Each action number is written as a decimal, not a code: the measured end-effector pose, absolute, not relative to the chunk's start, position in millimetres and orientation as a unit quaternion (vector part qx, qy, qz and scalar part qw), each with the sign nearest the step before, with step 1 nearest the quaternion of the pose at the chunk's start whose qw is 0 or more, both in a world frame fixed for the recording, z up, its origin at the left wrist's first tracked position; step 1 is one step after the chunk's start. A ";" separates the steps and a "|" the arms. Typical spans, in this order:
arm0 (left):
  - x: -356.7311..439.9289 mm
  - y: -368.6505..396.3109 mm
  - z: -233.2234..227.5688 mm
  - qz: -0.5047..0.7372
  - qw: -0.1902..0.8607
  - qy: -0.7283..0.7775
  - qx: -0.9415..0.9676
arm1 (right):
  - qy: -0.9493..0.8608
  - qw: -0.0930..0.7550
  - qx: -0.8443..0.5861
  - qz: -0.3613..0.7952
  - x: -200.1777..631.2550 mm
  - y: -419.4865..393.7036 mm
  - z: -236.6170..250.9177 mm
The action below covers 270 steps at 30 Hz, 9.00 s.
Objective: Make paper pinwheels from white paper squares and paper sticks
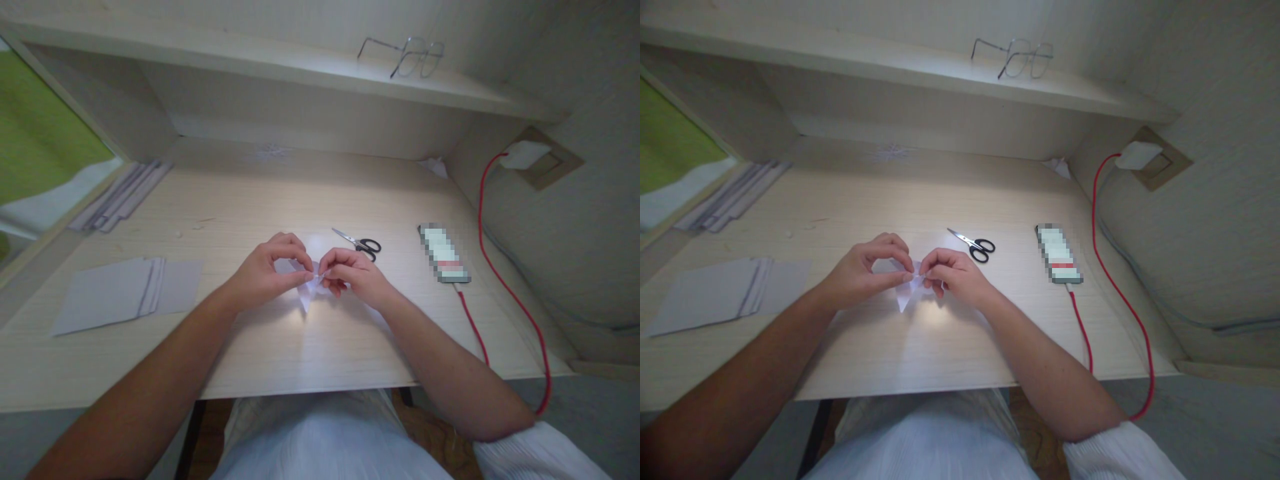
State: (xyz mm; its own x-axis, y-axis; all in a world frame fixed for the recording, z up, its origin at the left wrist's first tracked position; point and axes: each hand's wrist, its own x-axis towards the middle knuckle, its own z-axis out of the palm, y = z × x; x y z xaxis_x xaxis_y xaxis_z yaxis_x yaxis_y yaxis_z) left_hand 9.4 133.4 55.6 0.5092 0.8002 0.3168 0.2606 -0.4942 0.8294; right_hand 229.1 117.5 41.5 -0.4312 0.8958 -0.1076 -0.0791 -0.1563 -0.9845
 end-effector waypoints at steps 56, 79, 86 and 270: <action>18.0 140.9 28.3 0.386 0.535 0.315 0.682 | -0.666 0.396 -0.420 0.473 226.5 105.9 44.7; 21.1 127.8 41.2 0.385 0.398 0.418 0.720 | -0.483 0.528 -0.455 0.530 228.0 119.9 41.0; 37.7 128.1 28.9 0.397 0.474 0.434 0.655 | -0.382 0.537 -0.395 0.640 228.1 119.6 45.5; 27.9 115.9 51.6 0.455 0.625 0.233 0.590 | -0.385 0.392 -0.305 0.778 226.7 107.7 42.4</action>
State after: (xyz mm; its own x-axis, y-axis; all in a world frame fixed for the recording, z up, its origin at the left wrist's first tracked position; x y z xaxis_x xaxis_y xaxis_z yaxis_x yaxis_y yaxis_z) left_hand 27.9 115.9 51.6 0.4773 0.8440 0.2447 -0.2937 -0.1093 0.9496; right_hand 226.7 107.7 42.4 -0.5068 0.8444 -0.1735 -0.3749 -0.3971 -0.8377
